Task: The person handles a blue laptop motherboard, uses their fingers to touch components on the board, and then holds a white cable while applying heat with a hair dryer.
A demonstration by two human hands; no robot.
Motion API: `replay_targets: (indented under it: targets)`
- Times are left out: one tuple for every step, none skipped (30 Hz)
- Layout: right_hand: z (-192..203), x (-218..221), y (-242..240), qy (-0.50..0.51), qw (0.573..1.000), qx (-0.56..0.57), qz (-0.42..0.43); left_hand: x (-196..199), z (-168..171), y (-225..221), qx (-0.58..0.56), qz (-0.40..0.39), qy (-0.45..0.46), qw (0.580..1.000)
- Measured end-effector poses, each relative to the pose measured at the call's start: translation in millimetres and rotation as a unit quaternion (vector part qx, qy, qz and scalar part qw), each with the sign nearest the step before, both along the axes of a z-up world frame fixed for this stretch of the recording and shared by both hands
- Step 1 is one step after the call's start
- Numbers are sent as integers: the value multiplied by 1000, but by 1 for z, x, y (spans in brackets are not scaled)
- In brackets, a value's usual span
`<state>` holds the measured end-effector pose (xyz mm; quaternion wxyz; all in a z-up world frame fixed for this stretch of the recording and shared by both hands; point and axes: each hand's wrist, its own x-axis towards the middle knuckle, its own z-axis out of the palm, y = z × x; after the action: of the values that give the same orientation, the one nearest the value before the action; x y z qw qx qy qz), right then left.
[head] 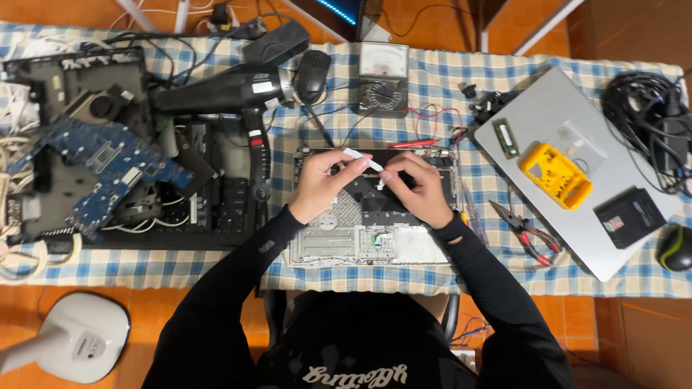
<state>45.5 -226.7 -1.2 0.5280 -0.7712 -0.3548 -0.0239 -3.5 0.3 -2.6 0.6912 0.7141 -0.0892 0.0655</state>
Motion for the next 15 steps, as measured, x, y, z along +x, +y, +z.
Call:
replay_targets:
  targets:
    - [-1, 1, 1, 6, 1000, 5, 2, 3, 1, 0, -4, -1, -14, 1000]
    - [-1, 3, 1, 11, 1000, 10, 4, 5, 1, 1, -4, 1, -8, 1000]
    - [-1, 3, 0, 10, 1000, 6, 8, 4, 1, 1, -6, 0, 1, 1000]
    - [-1, 4, 0, 9, 1000, 2, 12, 4, 2, 1, -7, 0, 10, 1000]
    - [-1, 4, 0, 8, 1000, -2, 15, 3, 2, 0, -54, -3, 12, 998]
    - [1, 3, -2, 26, 999, -4, 19, 3, 4, 1, -100, -7, 13, 995]
    - [5, 4, -3, 42, 999, -5, 27, 3, 7, 4, -146, -6, 11, 989]
    - [10, 5, -3, 57, 998, -6, 36, 4, 10, 7, -169, -1, -15, 985]
    - [15, 5, -3, 89, 995, -6, 40, 3, 14, 11, -192, 8, -39, 981]
    - [23, 6, -4, 122, 992, -7, 43, 1, 17, 17, -214, 17, -64, 975]
    - [31, 7, -1, 151, 987, -9, 44, 0, 21, 25, -209, 59, -65, 974]
    - [38, 6, 3, 128, 990, -41, 46, 1, 25, 32, -203, 102, -66, 972]
    - [48, 5, 6, 103, 991, -72, 45, 4, 29, 40, -197, 141, -69, 968]
    - [56, 5, 11, 78, 991, -103, 43, 9, 33, 51, -204, 172, -106, 958]
    - [62, 4, 17, 80, 989, -112, 45, 12, 34, 61, -212, 201, -137, 947]
